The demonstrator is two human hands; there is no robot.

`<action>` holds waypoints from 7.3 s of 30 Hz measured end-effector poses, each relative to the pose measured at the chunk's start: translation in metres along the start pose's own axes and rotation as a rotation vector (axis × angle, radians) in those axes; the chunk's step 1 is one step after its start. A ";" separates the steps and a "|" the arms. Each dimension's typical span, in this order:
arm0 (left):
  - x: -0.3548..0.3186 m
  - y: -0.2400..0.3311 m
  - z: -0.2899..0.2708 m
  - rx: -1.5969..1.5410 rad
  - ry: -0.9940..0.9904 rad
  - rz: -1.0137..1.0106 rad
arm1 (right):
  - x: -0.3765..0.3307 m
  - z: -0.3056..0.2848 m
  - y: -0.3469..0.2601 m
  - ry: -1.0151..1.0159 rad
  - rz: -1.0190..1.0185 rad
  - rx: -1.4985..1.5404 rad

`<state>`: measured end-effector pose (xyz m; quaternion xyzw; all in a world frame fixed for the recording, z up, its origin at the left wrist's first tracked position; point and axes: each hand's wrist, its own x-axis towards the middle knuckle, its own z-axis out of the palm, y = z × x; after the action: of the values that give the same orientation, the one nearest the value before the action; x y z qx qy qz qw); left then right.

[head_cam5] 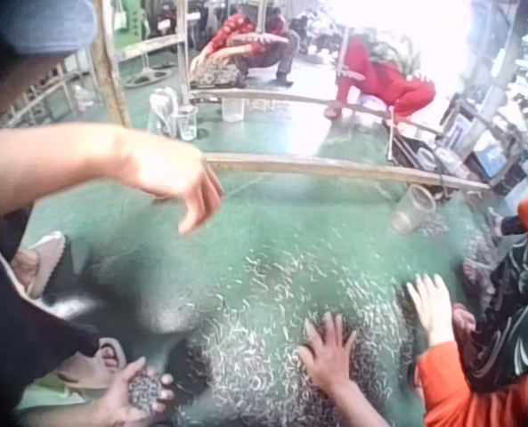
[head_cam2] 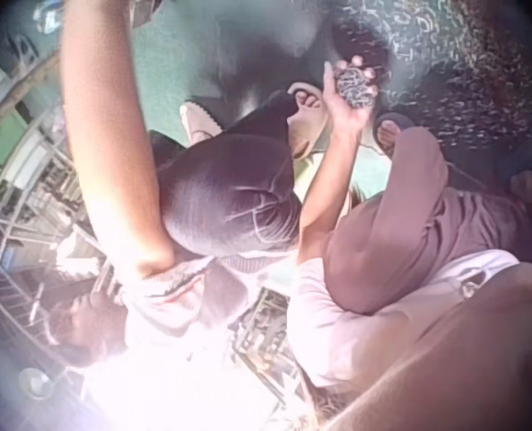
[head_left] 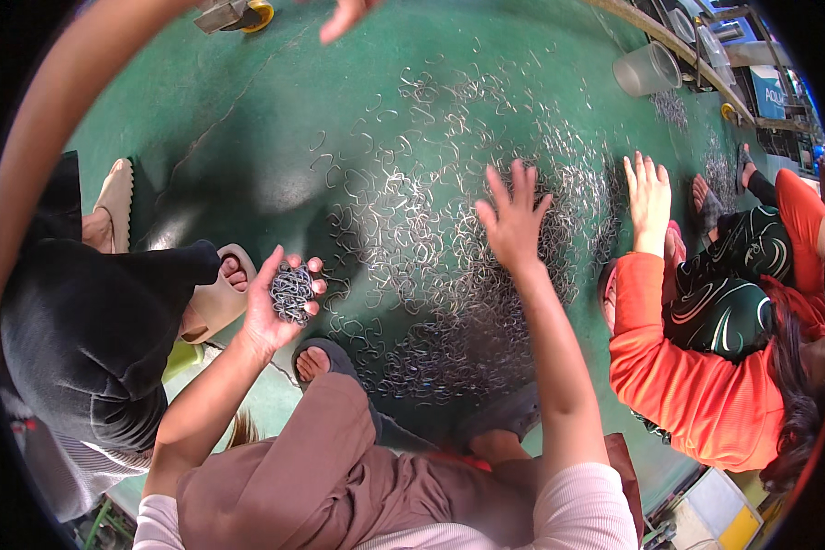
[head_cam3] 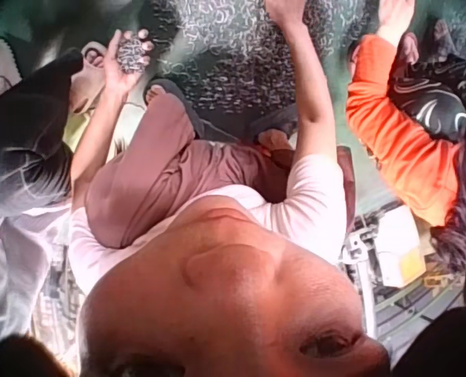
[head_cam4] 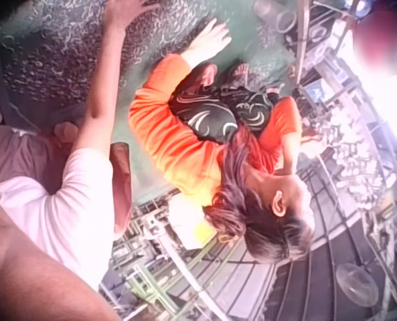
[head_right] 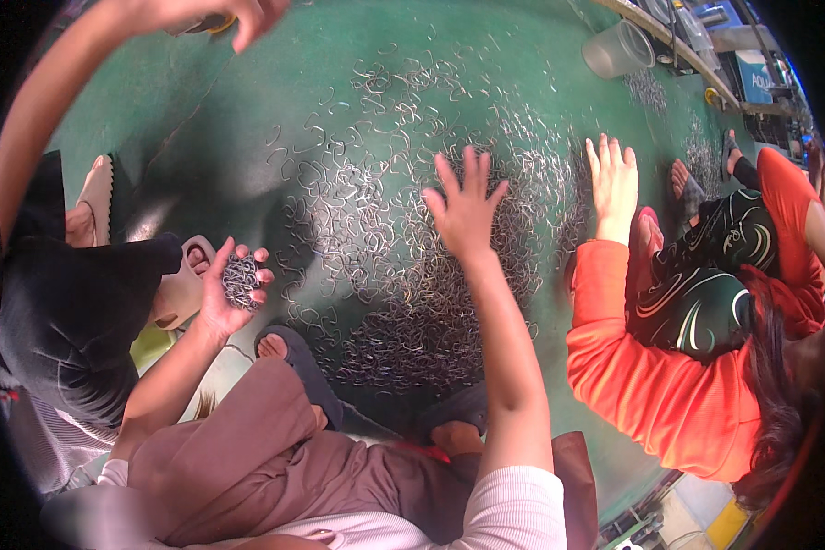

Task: The person sits on the floor and gathers small, coiled metal wires from a large pile, holding them in one hand while continuing to pick more with the other. Another person works nearby doing the same task.

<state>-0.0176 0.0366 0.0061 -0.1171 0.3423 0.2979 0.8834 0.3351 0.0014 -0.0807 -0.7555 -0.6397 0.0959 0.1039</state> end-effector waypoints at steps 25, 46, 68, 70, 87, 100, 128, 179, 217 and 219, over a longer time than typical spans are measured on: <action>-0.004 -0.008 0.008 0.094 0.065 0.031 | -0.011 0.007 0.009 -0.021 -0.118 -0.105; -0.005 -0.008 0.011 0.086 0.056 0.024 | -0.029 0.037 -0.070 -0.060 -0.347 0.035; -0.013 0.005 -0.008 0.039 -0.019 0.052 | -0.069 0.007 -0.049 -0.202 -0.291 -0.011; -0.013 0.004 -0.006 0.045 -0.030 0.053 | -0.077 0.005 -0.043 -0.194 -0.265 -0.017; -0.010 0.003 -0.001 0.048 0.002 0.056 | -0.008 0.012 -0.002 0.078 -0.152 -0.024; -0.009 0.002 0.006 0.084 -0.004 0.065 | 0.032 0.036 -0.056 -0.027 -0.384 -0.118; -0.009 0.005 0.005 0.085 -0.052 0.039 | -0.096 -0.012 -0.017 -0.335 -0.550 0.009; -0.008 0.002 0.007 0.075 -0.072 0.031 | -0.028 0.007 -0.054 -0.054 0.004 0.054; 0.014 -0.011 0.009 0.171 0.018 -0.033 | -0.037 -0.035 -0.119 -0.087 0.167 0.961; 0.019 -0.013 0.010 0.219 0.082 -0.025 | -0.039 -0.045 -0.154 -0.187 0.147 1.138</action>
<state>0.0062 0.0389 0.0006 -0.0361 0.4070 0.2427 0.8798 0.1958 -0.0143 0.0058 -0.6115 -0.4400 0.4980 0.4296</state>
